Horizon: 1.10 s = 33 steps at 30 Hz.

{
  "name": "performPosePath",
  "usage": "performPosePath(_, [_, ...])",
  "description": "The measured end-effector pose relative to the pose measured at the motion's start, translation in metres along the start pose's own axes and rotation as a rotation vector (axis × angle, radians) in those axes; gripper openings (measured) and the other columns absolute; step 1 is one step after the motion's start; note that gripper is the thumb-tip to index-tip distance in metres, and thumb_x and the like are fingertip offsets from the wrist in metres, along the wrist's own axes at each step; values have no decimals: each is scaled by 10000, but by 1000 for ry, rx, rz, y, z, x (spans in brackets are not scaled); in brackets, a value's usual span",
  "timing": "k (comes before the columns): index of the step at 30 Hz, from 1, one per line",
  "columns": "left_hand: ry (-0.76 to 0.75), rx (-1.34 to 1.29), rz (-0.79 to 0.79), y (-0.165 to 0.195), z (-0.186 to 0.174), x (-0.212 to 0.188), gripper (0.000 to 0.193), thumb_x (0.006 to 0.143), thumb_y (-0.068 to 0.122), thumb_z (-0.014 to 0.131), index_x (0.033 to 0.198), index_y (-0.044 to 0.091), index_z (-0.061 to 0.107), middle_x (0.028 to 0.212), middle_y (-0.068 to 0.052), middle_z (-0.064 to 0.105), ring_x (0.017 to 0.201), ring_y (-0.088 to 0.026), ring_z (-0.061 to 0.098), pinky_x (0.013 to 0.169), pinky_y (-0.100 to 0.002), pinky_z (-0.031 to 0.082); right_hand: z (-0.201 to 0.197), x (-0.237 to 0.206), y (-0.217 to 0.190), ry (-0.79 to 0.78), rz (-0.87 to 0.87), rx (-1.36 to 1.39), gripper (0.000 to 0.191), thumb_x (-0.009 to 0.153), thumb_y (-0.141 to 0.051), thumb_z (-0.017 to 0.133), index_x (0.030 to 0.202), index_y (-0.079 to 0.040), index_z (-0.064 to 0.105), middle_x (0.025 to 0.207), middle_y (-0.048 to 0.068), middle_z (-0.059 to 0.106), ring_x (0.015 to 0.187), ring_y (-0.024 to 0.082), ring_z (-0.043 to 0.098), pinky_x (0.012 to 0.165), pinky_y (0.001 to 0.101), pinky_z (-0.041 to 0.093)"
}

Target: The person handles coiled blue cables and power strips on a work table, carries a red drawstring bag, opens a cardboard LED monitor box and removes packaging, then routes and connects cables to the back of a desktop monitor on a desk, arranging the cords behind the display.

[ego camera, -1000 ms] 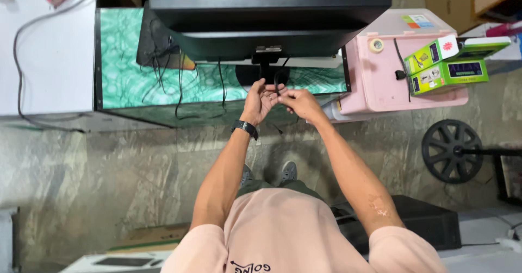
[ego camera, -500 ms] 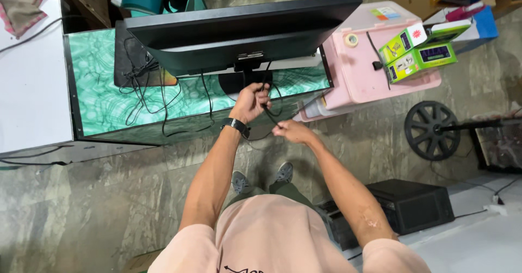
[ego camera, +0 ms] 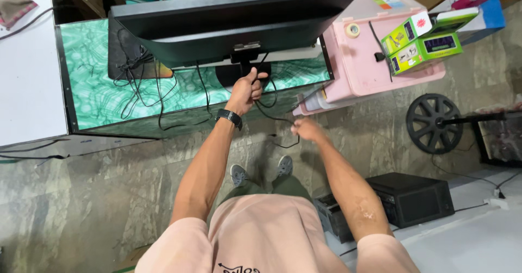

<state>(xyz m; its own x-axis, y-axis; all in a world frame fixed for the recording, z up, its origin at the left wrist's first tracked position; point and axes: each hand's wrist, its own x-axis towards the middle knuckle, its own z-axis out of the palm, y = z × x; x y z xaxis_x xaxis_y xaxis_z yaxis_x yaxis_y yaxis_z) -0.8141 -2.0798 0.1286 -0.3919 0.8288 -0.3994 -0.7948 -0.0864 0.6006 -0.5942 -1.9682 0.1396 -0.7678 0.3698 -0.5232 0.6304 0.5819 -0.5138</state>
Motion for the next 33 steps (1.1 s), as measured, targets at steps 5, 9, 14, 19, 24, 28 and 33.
performPosePath(5, [-29,49,17,-12,11,-7,298,1106,277,432,1143,5,550,862,-14,622,636,-98,421,576,-265,361,-28,17,10,167,194,843,327,985,-311,678,875,-4,690,727,91,693,468,177,561,439,351,424])
performPosePath(9, [-51,284,80,-20,22,-4,273,1099,262,450,1154,16,552,839,-16,640,619,-81,399,562,-263,346,-64,29,18,114,225,903,312,1002,-268,680,823,-13,664,599,53,557,428,138,451,402,342,335])
performPosePath(14, [190,420,142,-25,39,6,383,1090,383,396,1074,58,597,689,34,484,532,-83,359,496,-269,317,-100,33,33,-122,211,776,339,1012,-371,669,971,-50,773,591,-14,478,500,106,395,443,315,305])
performPosePath(19, [315,433,201,-39,48,7,382,1076,376,415,960,56,588,677,31,488,547,-94,397,505,-278,340,-111,47,38,226,23,214,310,905,-284,781,980,16,799,796,96,740,741,222,670,692,391,524])
performPosePath(24, [291,503,304,-58,61,16,359,1095,311,462,959,28,636,729,3,587,646,-89,513,598,-258,419,-116,73,19,686,-164,-53,190,943,-209,748,942,-21,725,885,203,725,863,370,681,770,485,547])
performPosePath(28, [303,474,345,-64,69,20,344,1103,287,438,1092,25,659,884,-50,709,775,-110,630,703,-240,495,-119,81,-8,433,-175,702,149,910,-80,625,1058,-61,632,902,115,692,723,216,678,638,389,569])
performPosePath(33, [376,299,267,-66,75,21,372,1076,287,408,1188,28,649,1126,-15,743,969,-112,722,739,-239,502,-121,76,-33,-12,-143,1273,176,936,-58,631,1103,-105,603,925,39,706,735,96,678,654,294,597])
